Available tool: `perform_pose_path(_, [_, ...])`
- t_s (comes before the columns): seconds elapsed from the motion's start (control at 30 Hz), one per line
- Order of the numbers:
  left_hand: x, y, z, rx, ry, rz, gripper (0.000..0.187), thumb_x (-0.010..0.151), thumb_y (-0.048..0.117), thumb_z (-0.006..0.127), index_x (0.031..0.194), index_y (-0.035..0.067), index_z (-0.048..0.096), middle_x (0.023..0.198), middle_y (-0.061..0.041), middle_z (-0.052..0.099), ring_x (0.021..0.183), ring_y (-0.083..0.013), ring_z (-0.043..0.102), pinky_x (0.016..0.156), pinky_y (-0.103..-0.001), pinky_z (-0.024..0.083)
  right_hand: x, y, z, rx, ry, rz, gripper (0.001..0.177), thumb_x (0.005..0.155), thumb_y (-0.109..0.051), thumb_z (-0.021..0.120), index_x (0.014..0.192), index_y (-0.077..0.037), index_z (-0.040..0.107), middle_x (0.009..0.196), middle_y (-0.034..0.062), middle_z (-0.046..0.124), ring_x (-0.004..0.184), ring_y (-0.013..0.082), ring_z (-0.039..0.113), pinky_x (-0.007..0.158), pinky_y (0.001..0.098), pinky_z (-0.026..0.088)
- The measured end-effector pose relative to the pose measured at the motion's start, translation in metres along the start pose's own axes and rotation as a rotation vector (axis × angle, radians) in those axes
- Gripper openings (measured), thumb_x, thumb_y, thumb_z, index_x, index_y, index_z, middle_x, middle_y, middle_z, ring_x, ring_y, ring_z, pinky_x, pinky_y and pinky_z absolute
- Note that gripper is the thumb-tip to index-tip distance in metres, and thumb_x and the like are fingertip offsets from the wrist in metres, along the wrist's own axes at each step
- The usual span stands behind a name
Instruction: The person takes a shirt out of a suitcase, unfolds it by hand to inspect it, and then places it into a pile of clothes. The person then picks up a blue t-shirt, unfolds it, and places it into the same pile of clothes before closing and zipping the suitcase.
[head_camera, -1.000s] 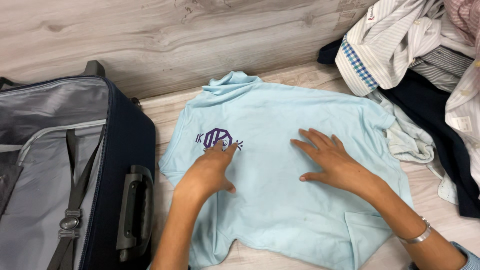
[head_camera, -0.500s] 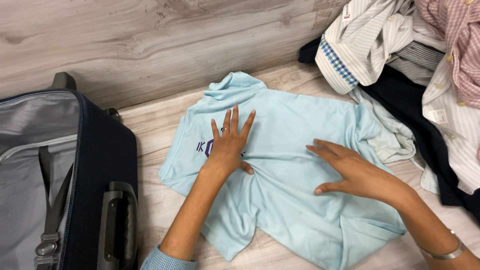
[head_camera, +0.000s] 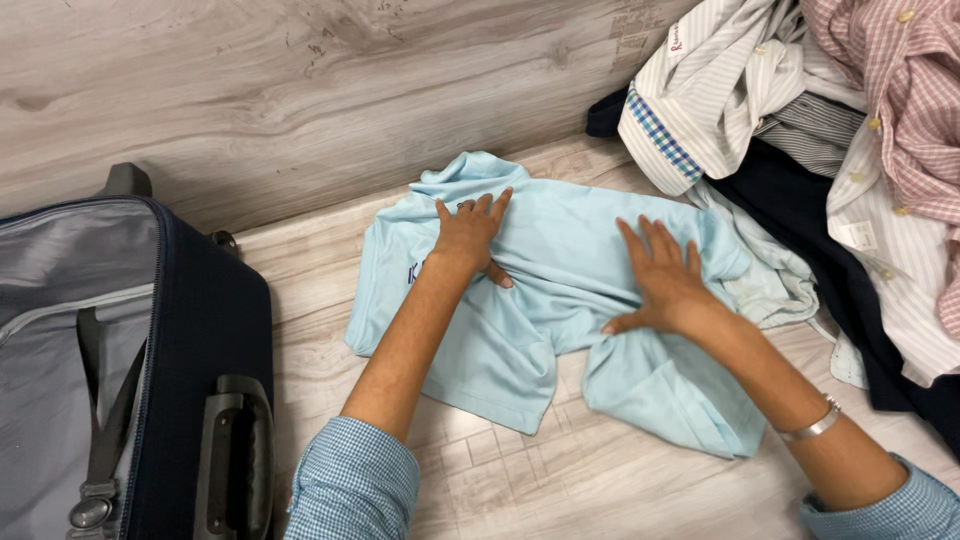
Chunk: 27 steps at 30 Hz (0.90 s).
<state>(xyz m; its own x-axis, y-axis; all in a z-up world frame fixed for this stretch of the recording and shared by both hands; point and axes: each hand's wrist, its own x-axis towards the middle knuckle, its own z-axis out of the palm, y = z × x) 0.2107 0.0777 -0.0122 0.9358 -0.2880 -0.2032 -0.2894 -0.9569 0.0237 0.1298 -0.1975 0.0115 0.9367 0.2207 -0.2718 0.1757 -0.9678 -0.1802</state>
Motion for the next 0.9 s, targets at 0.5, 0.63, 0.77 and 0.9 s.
perform_pose_path(0.5, [-0.095,0.033,-0.006,-0.158,0.128,0.204,0.131,0.04,0.05,0.104,0.144,0.0,0.044,0.126,-0.022,0.056,0.116,-0.0452,0.055,0.091,-0.06,0.043,-0.042,0.049,-0.008,0.042,0.517,-0.236,0.031,0.083,-0.015,0.073,0.113,-0.008,0.07,0.1,0.0083,0.07,0.09,0.031,0.069,0.079,0.0421,0.056])
perform_pose_path(0.63, [-0.101,0.037,0.0,-0.183,-0.027,0.169,0.115,0.05,0.032,0.1,0.143,-0.002,0.041,0.123,-0.021,0.06,0.113,-0.0396,0.061,0.091,-0.042,0.053,-0.071,0.041,-0.025,0.098,0.376,-0.258,0.035,0.069,-0.015,0.078,0.102,-0.008,0.07,0.092,0.0096,0.072,0.086,0.0321,0.069,0.074,0.0442,0.055])
perform_pose_path(0.77, [-0.099,0.03,0.004,-0.108,-0.067,0.207,0.059,0.07,0.019,0.086,0.12,0.003,0.059,0.107,-0.017,0.07,0.107,-0.0358,0.067,0.088,-0.045,0.054,-0.096,0.04,-0.044,0.147,-0.06,-0.081,0.033,0.079,-0.02,0.075,0.109,-0.012,0.067,0.085,0.0115,0.075,0.081,0.0254,0.072,0.075,0.0397,0.054])
perform_pose_path(0.9, [-0.093,0.033,-0.009,-0.01,0.083,0.293,0.026,0.072,0.002,0.076,0.097,0.008,0.07,0.101,-0.015,0.069,0.101,-0.0343,0.066,0.083,-0.046,0.055,-0.121,0.056,-0.049,0.397,-0.265,-0.067,0.039,0.08,-0.02,0.074,0.117,-0.014,0.064,0.087,0.0084,0.077,0.076,0.0253,0.069,0.071,0.0407,0.051])
